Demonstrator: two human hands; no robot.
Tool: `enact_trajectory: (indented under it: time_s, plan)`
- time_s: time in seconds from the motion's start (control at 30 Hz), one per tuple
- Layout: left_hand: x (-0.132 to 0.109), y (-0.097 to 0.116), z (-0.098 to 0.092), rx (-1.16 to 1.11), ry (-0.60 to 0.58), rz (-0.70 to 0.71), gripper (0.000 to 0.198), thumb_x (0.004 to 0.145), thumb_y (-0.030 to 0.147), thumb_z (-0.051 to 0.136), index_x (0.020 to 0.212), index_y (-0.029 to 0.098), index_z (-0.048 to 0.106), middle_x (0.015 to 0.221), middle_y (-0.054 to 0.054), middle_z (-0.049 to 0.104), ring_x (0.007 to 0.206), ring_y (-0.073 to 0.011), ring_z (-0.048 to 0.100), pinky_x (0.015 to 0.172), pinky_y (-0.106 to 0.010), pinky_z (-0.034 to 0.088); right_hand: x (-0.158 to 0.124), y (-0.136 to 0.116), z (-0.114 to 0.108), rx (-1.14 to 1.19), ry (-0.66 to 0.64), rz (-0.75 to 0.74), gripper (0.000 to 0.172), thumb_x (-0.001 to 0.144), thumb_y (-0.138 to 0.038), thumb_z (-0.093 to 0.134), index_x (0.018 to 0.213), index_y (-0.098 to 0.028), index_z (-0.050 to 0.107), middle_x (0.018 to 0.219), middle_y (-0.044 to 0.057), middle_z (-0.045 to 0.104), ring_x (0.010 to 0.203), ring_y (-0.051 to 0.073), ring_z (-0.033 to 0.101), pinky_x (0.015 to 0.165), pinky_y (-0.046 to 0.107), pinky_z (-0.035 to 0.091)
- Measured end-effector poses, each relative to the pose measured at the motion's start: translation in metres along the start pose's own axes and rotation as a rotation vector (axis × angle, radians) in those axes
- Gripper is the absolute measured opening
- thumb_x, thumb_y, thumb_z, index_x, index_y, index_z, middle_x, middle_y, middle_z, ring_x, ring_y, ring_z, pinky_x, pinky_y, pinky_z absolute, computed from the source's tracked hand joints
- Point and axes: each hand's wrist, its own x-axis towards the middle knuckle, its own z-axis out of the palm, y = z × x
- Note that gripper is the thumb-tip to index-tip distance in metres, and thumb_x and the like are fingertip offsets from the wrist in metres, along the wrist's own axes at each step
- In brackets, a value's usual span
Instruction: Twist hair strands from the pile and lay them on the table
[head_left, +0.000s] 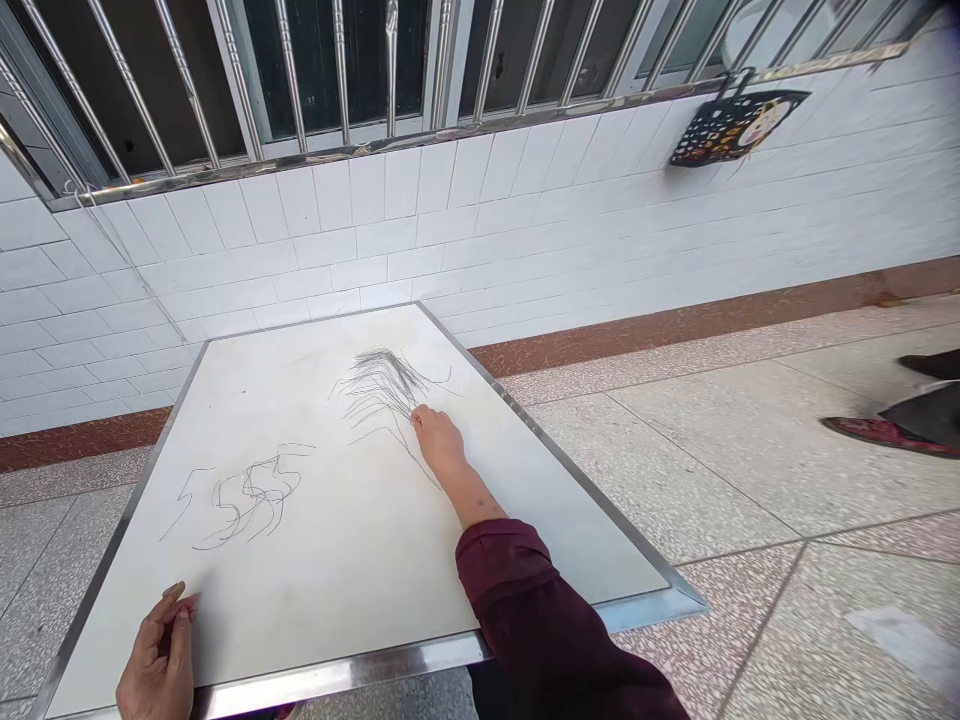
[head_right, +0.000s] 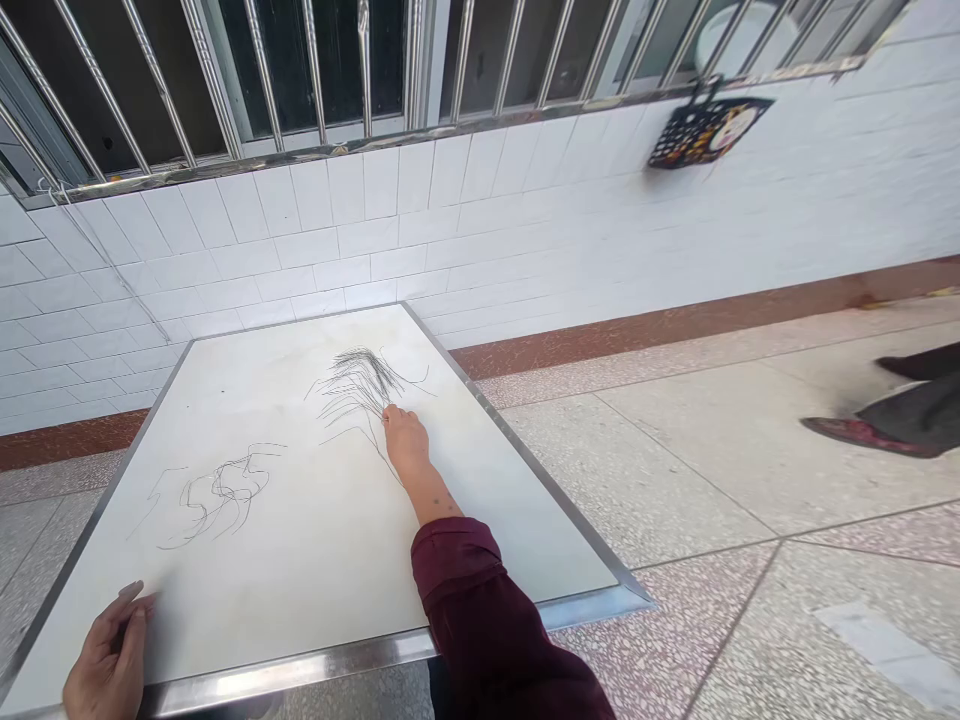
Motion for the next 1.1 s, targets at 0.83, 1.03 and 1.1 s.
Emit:
enact_trajectory:
  time_s: [0.83, 1.03, 1.1]
  plan:
    - [-0.002, 0.012, -0.002, 0.028, 0.002, -0.017, 0.046, 0.081, 0.05, 0.049, 0.118, 0.027, 0.061, 0.108, -0.003, 0.073, 0.112, -0.0285, 0.065, 0.1, -0.043, 0.046, -0.002, 0.005, -0.009, 0.311, -0.148, 0.17, 0.016, 0.085, -0.024, 0.05, 0.096, -0.021, 0.06, 0.087, 0.002, 0.067, 0.068, 0.014, 0.058, 0.057, 0.024, 0.04]
    - [-0.001, 0.009, -0.002, 0.007, -0.001, 0.002, 0.047, 0.081, 0.052, 0.049, 0.118, 0.026, 0.061, 0.111, -0.005, 0.072, 0.115, -0.0291, 0.063, 0.103, -0.044, 0.044, -0.001, 0.009, -0.012, 0.238, -0.154, 0.178, 0.014, 0.088, -0.027, 0.051, 0.094, -0.022, 0.063, 0.086, 0.001, 0.068, 0.07, 0.014, 0.059, 0.058, 0.024, 0.039]
    - [-0.002, 0.011, -0.003, 0.014, 0.003, 0.001, 0.046, 0.081, 0.052, 0.049, 0.116, 0.026, 0.062, 0.112, -0.005, 0.072, 0.115, -0.0291, 0.062, 0.102, -0.044, 0.045, -0.002, 0.008, -0.015, 0.191, -0.148, 0.166, 0.013, 0.089, -0.026, 0.051, 0.093, -0.022, 0.062, 0.089, 0.002, 0.067, 0.072, 0.015, 0.059, 0.058, 0.025, 0.038]
